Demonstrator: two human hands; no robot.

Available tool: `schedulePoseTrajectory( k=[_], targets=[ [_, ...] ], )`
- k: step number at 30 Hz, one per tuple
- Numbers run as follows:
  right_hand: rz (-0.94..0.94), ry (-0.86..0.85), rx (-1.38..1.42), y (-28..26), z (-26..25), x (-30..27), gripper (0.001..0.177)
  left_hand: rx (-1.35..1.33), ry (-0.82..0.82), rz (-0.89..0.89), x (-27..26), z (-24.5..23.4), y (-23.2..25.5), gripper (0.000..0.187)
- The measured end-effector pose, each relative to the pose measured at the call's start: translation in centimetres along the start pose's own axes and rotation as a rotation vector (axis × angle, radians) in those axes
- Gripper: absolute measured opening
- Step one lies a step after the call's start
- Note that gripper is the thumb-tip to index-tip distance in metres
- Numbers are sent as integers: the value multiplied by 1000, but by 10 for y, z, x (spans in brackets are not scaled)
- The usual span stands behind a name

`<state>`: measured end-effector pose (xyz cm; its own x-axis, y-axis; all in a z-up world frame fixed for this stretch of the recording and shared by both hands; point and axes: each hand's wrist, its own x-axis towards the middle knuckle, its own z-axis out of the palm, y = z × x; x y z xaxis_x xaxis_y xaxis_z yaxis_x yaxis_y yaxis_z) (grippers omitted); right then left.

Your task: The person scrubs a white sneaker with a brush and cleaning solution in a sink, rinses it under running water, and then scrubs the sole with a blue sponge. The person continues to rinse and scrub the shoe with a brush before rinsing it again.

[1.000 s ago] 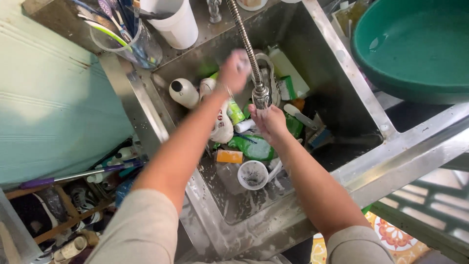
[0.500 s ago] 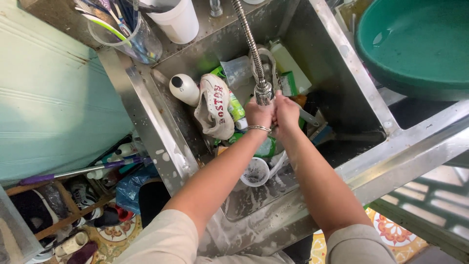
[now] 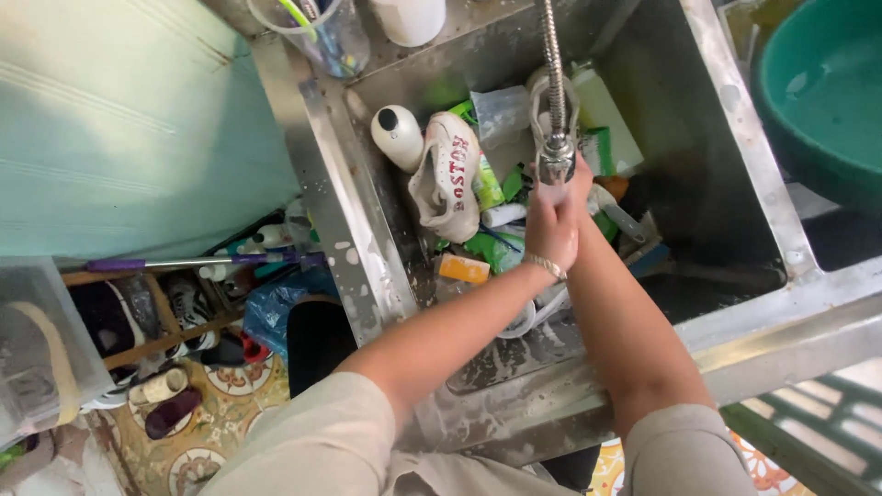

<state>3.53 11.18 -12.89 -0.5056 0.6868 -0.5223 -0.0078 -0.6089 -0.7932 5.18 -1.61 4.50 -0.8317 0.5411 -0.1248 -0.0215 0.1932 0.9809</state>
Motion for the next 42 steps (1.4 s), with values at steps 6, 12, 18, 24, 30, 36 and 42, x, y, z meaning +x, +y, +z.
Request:
schedulePoseTrajectory(
  k=[6, 12, 18, 24, 30, 36, 42],
  targets=[
    [-104, -240, 788, -42, 78, 67, 32, -29, -348, -496, -84, -57, 66, 114],
    [-106, 132, 819, -106, 143, 33, 45, -84, -204, -835, -88, -76, 125, 123],
    [105, -46, 788, -16, 73, 23, 35, -96, 5, -655, 37, -35, 31, 89],
    [63, 550, -1149, -16, -99, 27, 22, 260, -90, -533, 105, -80, -39, 45],
    [771, -89, -1437, -78, -176, -38, 46, 998, -304, -428, 123, -169, -118, 78],
    [1277, -134, -1146, -155, -5, -145, 144, 1138, -380, -511, 84, -181, 4, 114],
    [743, -52, -1480, -1, -116, -47, 19, 1081, -573, -602, 115, -191, -71, 150]
  ],
)
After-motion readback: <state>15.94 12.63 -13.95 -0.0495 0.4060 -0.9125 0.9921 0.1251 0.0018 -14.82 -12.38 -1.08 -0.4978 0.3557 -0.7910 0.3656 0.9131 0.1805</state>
